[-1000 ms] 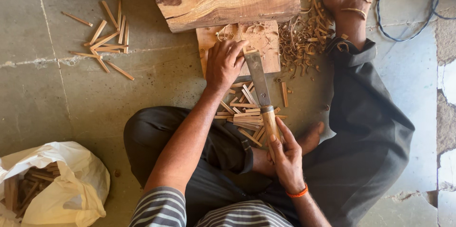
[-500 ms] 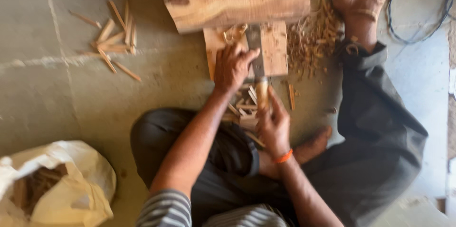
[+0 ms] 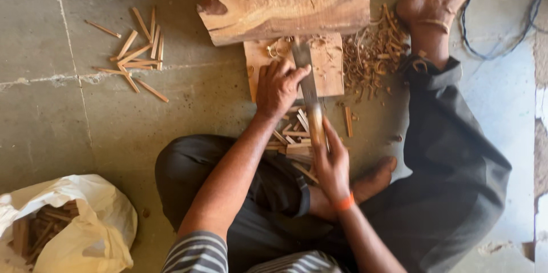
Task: The person sits on the floor and uses a chisel to carve small wooden sticks. They repeatedly pick up sticks from a white sack, place them on a wooden block, and shave them with the chisel. The carved pieces are dropped onto the floor, accumulating in a pile.
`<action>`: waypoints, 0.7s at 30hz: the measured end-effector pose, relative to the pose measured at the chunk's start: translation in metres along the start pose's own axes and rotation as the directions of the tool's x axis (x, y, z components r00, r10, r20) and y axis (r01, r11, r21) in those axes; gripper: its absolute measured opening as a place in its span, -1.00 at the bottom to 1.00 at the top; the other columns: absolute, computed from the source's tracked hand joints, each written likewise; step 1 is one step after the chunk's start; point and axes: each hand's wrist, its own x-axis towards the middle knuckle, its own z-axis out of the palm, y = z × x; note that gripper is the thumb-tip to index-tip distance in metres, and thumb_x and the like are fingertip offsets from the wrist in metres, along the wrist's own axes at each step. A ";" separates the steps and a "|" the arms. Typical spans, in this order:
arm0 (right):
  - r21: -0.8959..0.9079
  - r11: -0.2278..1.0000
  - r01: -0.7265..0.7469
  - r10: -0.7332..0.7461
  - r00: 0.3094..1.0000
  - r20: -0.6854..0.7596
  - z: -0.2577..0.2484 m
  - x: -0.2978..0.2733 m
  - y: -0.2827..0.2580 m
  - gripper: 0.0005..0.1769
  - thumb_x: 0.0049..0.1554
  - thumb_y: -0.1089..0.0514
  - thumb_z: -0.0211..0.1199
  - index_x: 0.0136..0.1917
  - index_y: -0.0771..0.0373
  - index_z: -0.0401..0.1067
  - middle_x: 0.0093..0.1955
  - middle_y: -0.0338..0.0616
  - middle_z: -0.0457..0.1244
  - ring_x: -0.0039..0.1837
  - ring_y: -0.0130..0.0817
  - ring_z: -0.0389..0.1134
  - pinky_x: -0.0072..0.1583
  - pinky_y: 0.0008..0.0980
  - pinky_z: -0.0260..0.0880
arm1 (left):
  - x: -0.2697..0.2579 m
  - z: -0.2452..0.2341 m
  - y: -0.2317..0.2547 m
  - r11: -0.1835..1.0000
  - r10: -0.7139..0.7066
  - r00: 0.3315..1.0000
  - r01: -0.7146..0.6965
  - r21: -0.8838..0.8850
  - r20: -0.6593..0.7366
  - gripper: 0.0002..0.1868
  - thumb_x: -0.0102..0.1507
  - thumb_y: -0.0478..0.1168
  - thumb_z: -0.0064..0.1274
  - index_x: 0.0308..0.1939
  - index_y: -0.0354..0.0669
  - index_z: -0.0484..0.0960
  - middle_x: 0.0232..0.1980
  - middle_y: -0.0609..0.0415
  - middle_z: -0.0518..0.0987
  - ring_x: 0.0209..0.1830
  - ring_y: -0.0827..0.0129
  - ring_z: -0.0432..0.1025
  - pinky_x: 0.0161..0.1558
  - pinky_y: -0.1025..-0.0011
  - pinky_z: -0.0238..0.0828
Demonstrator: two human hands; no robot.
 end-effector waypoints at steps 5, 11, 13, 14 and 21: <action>0.316 0.920 -0.232 0.242 0.970 0.009 0.012 0.012 -0.006 -0.39 0.30 0.15 0.11 0.59 0.23 0.19 -0.28 -0.29 0.22 -0.38 -0.59 0.14 -0.36 -0.56 0.20 | 0.007 -0.026 0.016 0.999 -0.031 0.999 0.031 0.012 0.009 -0.67 0.17 -0.35 0.31 -0.05 0.17 0.75 -0.13 0.19 0.58 -0.05 0.33 0.44 -0.04 0.26 0.35; 0.339 0.940 0.036 0.021 0.987 -0.161 -0.022 -0.023 -0.004 -0.44 0.43 0.19 -0.01 0.66 0.30 0.13 0.31 -0.17 0.28 0.20 -0.52 0.30 0.14 -0.50 0.34 | 0.019 -0.018 0.011 0.999 0.030 0.999 -0.031 -0.016 -0.036 -0.51 0.14 -0.12 0.37 0.14 -0.16 0.71 0.18 0.01 0.60 0.17 0.20 0.44 0.20 0.22 0.36; 0.279 0.960 0.034 0.002 0.992 -0.129 -0.033 -0.042 0.004 -0.43 0.45 0.20 0.00 0.68 0.30 0.12 0.30 -0.14 0.27 0.19 -0.51 0.27 0.16 -0.50 0.34 | 0.006 -0.010 0.006 0.997 -0.008 1.000 0.009 -0.073 0.014 -0.65 0.17 -0.12 0.40 0.00 -0.06 0.72 0.20 0.05 0.60 0.18 0.22 0.45 0.26 0.24 0.35; 0.366 0.929 -0.059 0.095 0.992 -0.080 -0.036 -0.044 0.007 -0.41 0.40 0.19 0.01 0.66 0.26 0.11 0.11 -0.16 0.29 -0.04 -0.54 0.25 -0.04 -0.53 0.32 | 0.004 -0.007 0.002 0.996 -0.027 0.999 0.029 -0.089 0.027 -0.62 0.16 -0.11 0.41 0.01 -0.07 0.71 0.18 0.06 0.61 0.16 0.24 0.45 0.25 0.24 0.36; 0.305 0.907 -0.291 0.297 0.954 0.028 -0.046 -0.051 0.005 -0.36 0.27 0.19 0.10 0.60 0.19 0.14 -0.15 -0.20 0.32 -0.32 -0.58 0.20 -0.32 -0.55 0.25 | 0.003 -0.002 -0.008 0.987 -0.040 0.999 0.042 -0.153 0.018 -0.57 0.15 -0.19 0.44 0.08 -0.09 0.70 0.10 0.08 0.62 0.07 0.29 0.45 0.18 0.28 0.42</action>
